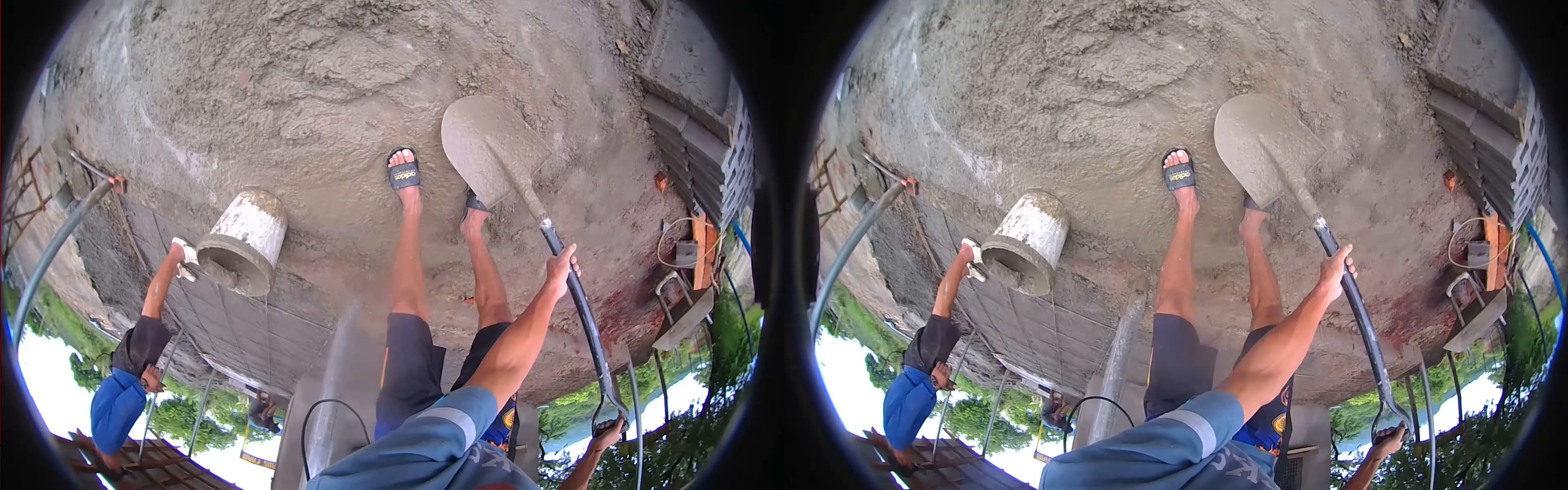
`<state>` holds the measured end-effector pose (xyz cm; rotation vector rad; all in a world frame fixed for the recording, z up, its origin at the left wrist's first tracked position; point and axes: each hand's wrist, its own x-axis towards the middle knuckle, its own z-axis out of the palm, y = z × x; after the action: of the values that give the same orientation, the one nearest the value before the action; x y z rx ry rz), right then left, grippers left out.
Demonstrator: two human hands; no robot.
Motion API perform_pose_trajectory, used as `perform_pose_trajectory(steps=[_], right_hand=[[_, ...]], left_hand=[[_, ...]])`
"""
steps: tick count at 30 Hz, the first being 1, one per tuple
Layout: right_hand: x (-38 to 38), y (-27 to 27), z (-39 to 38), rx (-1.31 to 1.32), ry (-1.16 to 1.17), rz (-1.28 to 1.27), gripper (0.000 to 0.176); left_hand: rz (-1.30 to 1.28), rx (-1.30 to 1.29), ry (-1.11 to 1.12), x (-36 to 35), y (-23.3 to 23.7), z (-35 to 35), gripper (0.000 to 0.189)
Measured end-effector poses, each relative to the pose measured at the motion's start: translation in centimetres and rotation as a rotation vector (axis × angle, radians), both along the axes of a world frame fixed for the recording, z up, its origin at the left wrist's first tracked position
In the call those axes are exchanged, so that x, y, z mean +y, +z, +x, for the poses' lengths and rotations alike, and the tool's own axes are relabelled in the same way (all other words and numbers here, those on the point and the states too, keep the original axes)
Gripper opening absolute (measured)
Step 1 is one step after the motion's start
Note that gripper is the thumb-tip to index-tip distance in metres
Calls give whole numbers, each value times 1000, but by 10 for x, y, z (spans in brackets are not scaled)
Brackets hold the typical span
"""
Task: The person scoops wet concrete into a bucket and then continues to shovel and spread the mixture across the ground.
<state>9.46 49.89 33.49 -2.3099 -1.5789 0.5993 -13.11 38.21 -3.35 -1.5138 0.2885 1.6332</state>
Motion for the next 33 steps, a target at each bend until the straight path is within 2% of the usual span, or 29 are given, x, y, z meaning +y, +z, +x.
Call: perform_pose_trajectory(steps=[2, 4, 6, 8, 9, 11, 13, 14, 18, 20, 23, 28, 33], right_hand=[[14, -50, 9, 52, 25, -151, 39], [-18, -136, -44, 125, 31, -262, 38], [-73, -235, -91, 323, -27, -378, 32], [-144, -317, -160, 527, 34, -468, 21], [-174, -345, -193, 528, -3, -468, 19], [-204, -398, -203, 521, -14, -499, 20], [-209, -413, -209, 505, -18, -461, 27], [-207, -412, -199, 480, -26, -454, 28], [-168, -374, -169, 443, 39, -386, 29], [-139, -341, -155, 453, 77, -332, 30], [-104, -263, -164, 412, 189, -264, 28], [-24, -144, -168, 361, 370, -259, 28], [37, -33, -216, 393, 665, -364, 28]], left_hand=[[-107, 32, 23, -34, -36, -43, 19], [-221, 83, -29, -102, -80, -117, 16], [-335, 207, -19, -183, -122, -207, 14], [-496, 311, -26, -262, -165, -293, 17], [-538, 363, -60, -292, -184, -322, 15], [-630, 488, -129, -327, -206, -344, 14], [-599, 484, -137, -328, -218, -339, 13], [-582, 464, -144, -329, -223, -332, 13], [-541, 393, -54, -292, -182, -294, 11], [-496, 357, -18, -270, -153, -278, 10], [-409, 311, 71, -242, -113, -252, 11], [-356, 198, 223, -213, 0, -219, 14], [-338, 138, 478, -234, 132, -208, 16]])
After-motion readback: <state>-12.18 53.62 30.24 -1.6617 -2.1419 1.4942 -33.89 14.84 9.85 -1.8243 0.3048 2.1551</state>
